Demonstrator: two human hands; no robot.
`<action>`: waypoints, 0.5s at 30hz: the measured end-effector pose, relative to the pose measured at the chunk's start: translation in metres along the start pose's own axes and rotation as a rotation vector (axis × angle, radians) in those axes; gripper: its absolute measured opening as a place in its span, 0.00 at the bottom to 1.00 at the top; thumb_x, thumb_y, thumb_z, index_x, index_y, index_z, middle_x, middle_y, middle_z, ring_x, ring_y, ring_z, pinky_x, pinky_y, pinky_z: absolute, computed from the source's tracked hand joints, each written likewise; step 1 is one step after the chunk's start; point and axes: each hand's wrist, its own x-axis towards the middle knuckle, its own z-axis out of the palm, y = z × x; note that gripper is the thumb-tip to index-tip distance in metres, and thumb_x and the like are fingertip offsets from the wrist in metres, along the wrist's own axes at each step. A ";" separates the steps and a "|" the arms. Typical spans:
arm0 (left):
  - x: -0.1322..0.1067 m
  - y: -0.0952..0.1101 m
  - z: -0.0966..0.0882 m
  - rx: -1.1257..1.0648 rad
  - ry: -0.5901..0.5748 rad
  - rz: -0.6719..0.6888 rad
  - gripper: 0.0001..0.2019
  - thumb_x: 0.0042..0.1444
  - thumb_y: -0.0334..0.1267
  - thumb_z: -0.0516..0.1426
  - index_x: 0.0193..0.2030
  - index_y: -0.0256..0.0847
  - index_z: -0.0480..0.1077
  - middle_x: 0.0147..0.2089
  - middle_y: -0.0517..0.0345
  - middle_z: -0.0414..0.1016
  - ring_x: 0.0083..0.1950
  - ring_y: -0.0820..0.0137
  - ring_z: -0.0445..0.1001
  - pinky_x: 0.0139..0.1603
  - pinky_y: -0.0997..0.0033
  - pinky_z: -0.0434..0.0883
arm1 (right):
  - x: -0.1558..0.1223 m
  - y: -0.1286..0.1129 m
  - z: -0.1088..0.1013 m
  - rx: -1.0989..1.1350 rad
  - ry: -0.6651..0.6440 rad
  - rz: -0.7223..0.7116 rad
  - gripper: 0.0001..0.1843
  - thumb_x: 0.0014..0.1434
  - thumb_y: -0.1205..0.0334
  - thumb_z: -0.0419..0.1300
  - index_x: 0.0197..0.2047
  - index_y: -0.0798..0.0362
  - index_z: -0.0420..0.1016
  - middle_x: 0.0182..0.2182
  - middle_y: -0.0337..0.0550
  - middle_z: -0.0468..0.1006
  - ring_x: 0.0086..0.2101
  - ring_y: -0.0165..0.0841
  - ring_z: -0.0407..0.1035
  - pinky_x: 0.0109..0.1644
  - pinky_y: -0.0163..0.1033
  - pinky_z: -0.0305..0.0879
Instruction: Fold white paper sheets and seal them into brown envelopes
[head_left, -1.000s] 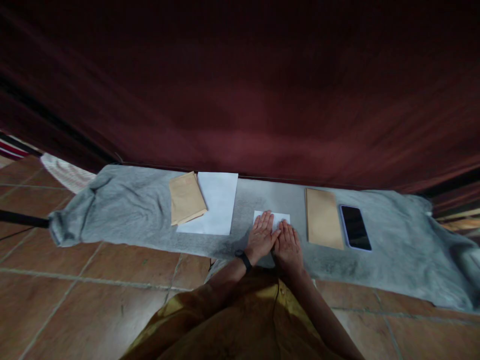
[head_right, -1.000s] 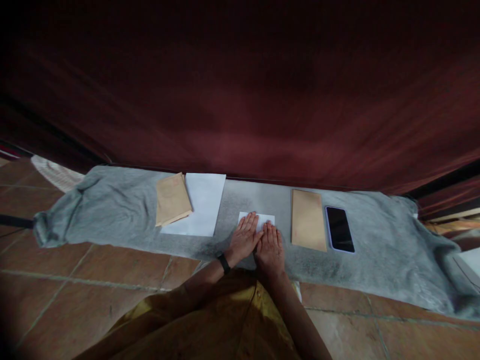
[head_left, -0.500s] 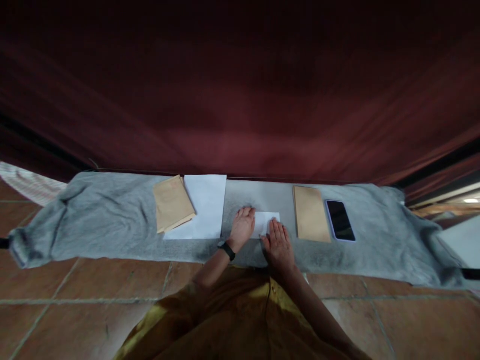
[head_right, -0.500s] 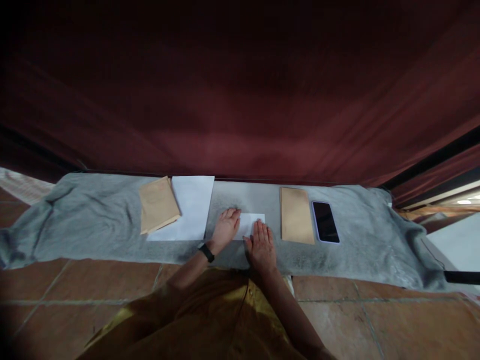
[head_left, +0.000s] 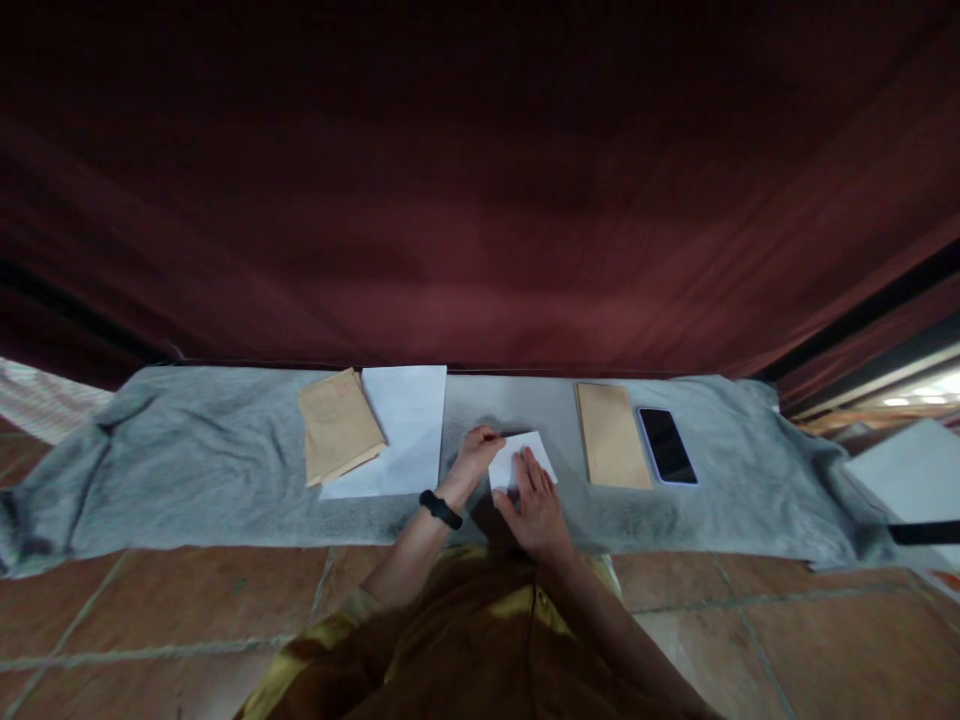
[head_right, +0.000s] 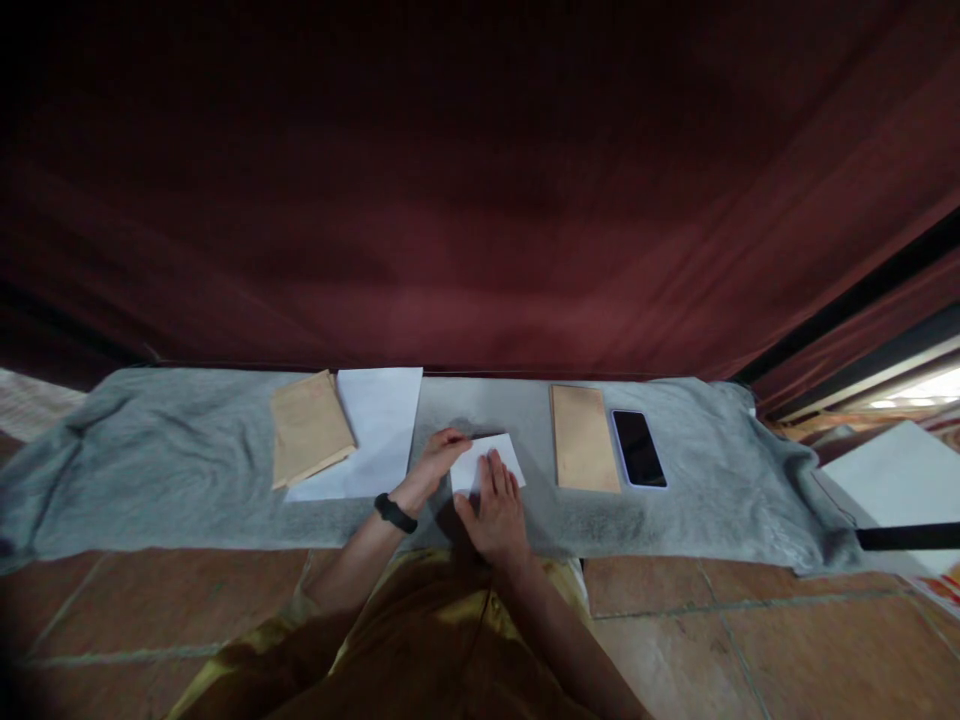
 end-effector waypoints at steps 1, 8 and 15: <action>-0.004 0.002 0.000 -0.052 0.028 0.005 0.06 0.51 0.38 0.59 0.27 0.40 0.71 0.25 0.62 0.71 0.29 0.70 0.71 0.31 0.73 0.65 | 0.003 -0.009 -0.004 0.020 0.001 0.020 0.40 0.69 0.48 0.55 0.76 0.59 0.50 0.72 0.64 0.55 0.70 0.51 0.55 0.68 0.59 0.61; -0.026 0.030 -0.013 -0.449 0.012 -0.072 0.17 0.54 0.54 0.59 0.35 0.41 0.73 0.32 0.58 0.75 0.32 0.68 0.74 0.31 0.72 0.69 | 0.029 -0.023 -0.036 0.211 0.016 0.122 0.27 0.68 0.59 0.49 0.66 0.56 0.69 0.62 0.58 0.74 0.59 0.47 0.72 0.63 0.51 0.68; -0.039 -0.005 -0.013 -0.683 0.106 -0.324 0.25 0.54 0.60 0.63 0.48 0.41 0.73 0.43 0.53 0.80 0.42 0.66 0.78 0.36 0.72 0.70 | 0.041 0.021 -0.041 0.890 0.074 0.459 0.23 0.63 0.45 0.55 0.49 0.53 0.78 0.41 0.50 0.85 0.41 0.44 0.79 0.47 0.46 0.75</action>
